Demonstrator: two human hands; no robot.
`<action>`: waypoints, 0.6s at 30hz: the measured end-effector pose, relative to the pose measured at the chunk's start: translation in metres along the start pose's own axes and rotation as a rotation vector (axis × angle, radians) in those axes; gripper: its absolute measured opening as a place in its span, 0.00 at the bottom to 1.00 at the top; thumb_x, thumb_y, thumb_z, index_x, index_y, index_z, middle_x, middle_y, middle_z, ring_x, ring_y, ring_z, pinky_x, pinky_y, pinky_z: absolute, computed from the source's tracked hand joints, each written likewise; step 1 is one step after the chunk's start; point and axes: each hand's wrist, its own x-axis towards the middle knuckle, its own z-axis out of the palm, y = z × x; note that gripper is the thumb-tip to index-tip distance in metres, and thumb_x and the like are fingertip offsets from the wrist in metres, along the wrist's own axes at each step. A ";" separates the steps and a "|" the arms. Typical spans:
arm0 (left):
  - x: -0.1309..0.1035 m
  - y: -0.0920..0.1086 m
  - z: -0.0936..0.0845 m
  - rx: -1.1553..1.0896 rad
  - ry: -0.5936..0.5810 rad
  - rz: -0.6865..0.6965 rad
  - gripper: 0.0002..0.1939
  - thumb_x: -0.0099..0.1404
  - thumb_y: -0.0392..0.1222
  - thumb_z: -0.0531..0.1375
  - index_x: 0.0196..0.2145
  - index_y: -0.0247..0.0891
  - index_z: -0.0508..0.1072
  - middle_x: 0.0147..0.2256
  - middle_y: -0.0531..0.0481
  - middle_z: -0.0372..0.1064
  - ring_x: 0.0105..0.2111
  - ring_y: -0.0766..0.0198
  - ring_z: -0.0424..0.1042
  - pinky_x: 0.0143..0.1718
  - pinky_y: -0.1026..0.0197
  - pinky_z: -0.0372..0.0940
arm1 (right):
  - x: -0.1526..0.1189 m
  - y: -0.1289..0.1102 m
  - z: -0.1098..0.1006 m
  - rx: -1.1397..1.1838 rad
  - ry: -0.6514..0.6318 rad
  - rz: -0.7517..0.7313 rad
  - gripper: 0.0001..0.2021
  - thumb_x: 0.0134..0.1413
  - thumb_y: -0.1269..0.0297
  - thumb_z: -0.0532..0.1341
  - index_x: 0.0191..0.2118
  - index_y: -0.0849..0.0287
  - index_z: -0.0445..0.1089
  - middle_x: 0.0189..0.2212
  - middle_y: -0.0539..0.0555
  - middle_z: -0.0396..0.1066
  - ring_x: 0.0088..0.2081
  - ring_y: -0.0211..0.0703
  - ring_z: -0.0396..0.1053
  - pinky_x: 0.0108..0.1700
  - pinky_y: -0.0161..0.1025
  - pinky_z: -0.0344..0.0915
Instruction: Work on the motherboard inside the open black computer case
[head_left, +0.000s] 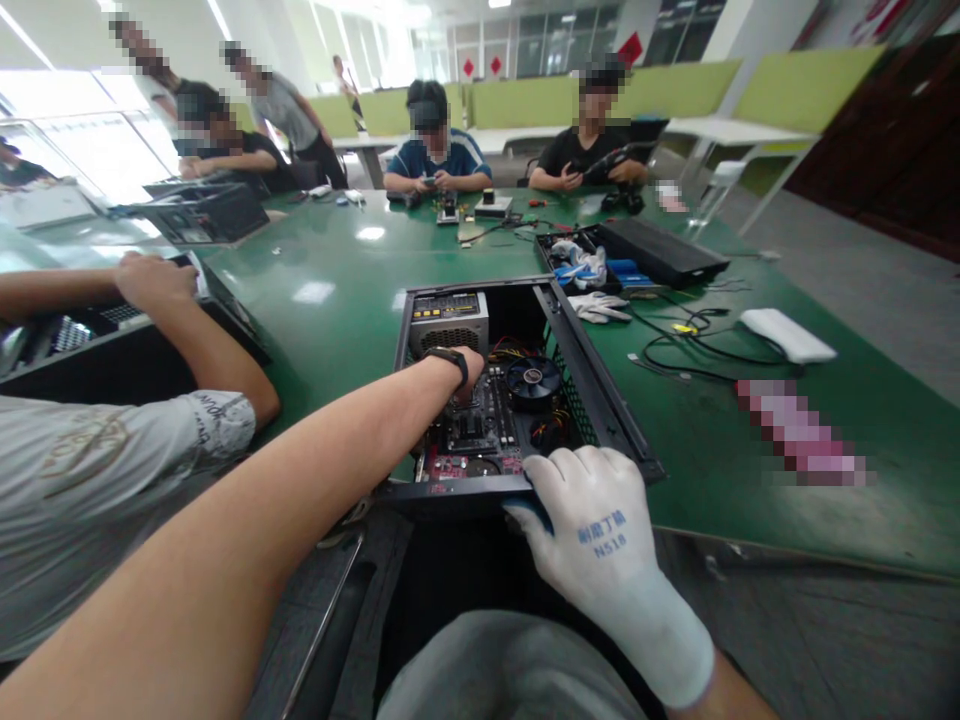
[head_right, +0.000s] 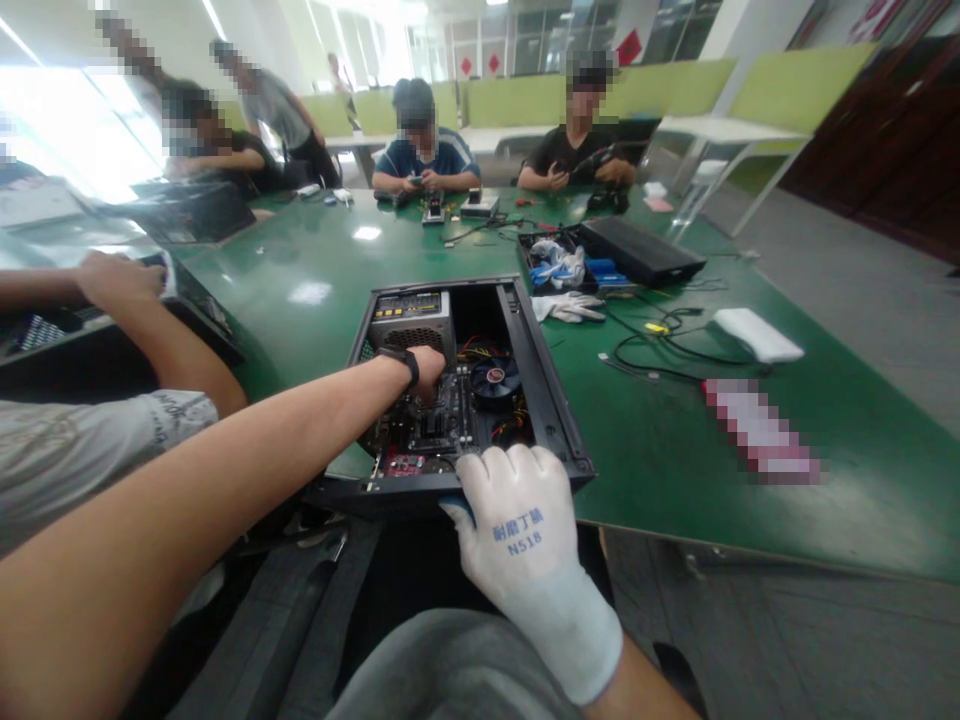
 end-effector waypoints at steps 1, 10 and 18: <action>0.002 -0.001 0.001 -0.010 0.005 -0.005 0.31 0.45 0.45 0.73 0.47 0.33 0.80 0.47 0.36 0.77 0.48 0.48 0.76 0.48 0.59 0.70 | -0.001 0.000 0.000 0.001 0.000 0.000 0.13 0.52 0.53 0.65 0.39 0.55 0.69 0.31 0.53 0.64 0.35 0.47 0.55 0.40 0.45 0.45; 0.005 0.000 0.003 -0.066 0.032 -0.008 0.31 0.43 0.38 0.74 0.48 0.34 0.80 0.47 0.36 0.77 0.47 0.49 0.76 0.48 0.59 0.71 | 0.000 0.001 0.001 0.001 0.009 -0.008 0.13 0.53 0.54 0.65 0.39 0.56 0.68 0.31 0.53 0.64 0.35 0.47 0.56 0.40 0.44 0.45; -0.004 0.003 0.001 -0.155 0.062 -0.050 0.30 0.55 0.43 0.67 0.56 0.34 0.75 0.47 0.32 0.77 0.47 0.47 0.77 0.46 0.55 0.72 | -0.001 0.000 0.003 0.024 -0.006 0.012 0.13 0.53 0.54 0.65 0.40 0.57 0.69 0.31 0.53 0.66 0.36 0.46 0.57 0.41 0.44 0.46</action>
